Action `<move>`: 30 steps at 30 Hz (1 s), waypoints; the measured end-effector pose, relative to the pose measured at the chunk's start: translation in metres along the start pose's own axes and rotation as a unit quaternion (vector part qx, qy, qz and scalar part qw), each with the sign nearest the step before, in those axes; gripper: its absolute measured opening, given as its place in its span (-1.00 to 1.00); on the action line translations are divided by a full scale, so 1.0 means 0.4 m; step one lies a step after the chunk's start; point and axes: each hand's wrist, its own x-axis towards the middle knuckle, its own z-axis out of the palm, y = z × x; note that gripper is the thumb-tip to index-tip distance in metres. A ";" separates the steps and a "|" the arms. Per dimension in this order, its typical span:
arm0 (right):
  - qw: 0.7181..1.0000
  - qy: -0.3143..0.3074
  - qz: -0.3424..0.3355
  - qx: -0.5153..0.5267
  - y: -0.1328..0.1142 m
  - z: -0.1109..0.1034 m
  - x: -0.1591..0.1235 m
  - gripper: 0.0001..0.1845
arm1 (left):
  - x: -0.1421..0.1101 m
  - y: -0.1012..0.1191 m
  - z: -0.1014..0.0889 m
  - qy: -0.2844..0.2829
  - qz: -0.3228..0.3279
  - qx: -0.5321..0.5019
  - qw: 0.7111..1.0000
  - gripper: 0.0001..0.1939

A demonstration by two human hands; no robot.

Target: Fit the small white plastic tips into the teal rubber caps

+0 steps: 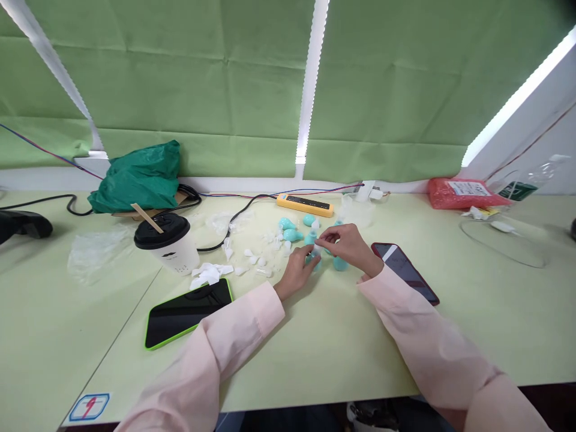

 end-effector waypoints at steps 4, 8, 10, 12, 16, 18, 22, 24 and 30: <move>0.998 -0.033 -0.040 -0.043 0.000 -0.005 0.016 -0.80 | 0.002 0.003 -0.005 -0.006 0.017 0.038 0.999 -0.70; 0.999 -0.047 -0.016 -0.013 0.020 0.005 0.008 -0.74 | 0.010 0.009 -0.009 -0.017 0.033 0.051 0.998 -0.71; 0.998 -0.053 0.013 0.009 0.029 0.009 0.003 -0.72 | 0.013 0.013 -0.010 -0.023 0.042 0.053 0.997 -0.72; 0.998 -0.051 0.021 -0.003 0.028 0.009 0.002 -0.72 | 0.014 0.017 -0.011 -0.027 0.051 0.060 0.997 -0.73; 0.994 -0.044 -0.021 -0.095 0.002 0.007 0.014 -0.76 | 0.013 0.016 -0.010 -0.027 0.056 0.069 0.996 -0.74; 0.992 -0.048 -0.032 -0.108 -0.009 0.011 0.018 -0.72 | 0.012 0.011 -0.011 -0.026 0.047 0.061 0.997 -0.73; 0.999 -0.027 -0.012 -0.037 0.001 0.030 0.008 -0.72 | 0.014 0.005 -0.015 -0.030 0.029 0.029 0.999 -0.72; 1.000 0.003 0.001 0.000 0.017 0.043 -0.003 -0.75 | 0.015 0.004 -0.016 -0.030 0.022 0.019 0.999 -0.72; 0.994 0.106 -0.016 0.015 0.052 0.088 -0.026 -0.75 | 0.015 0.011 -0.018 -0.045 0.011 0.052 0.998 -0.70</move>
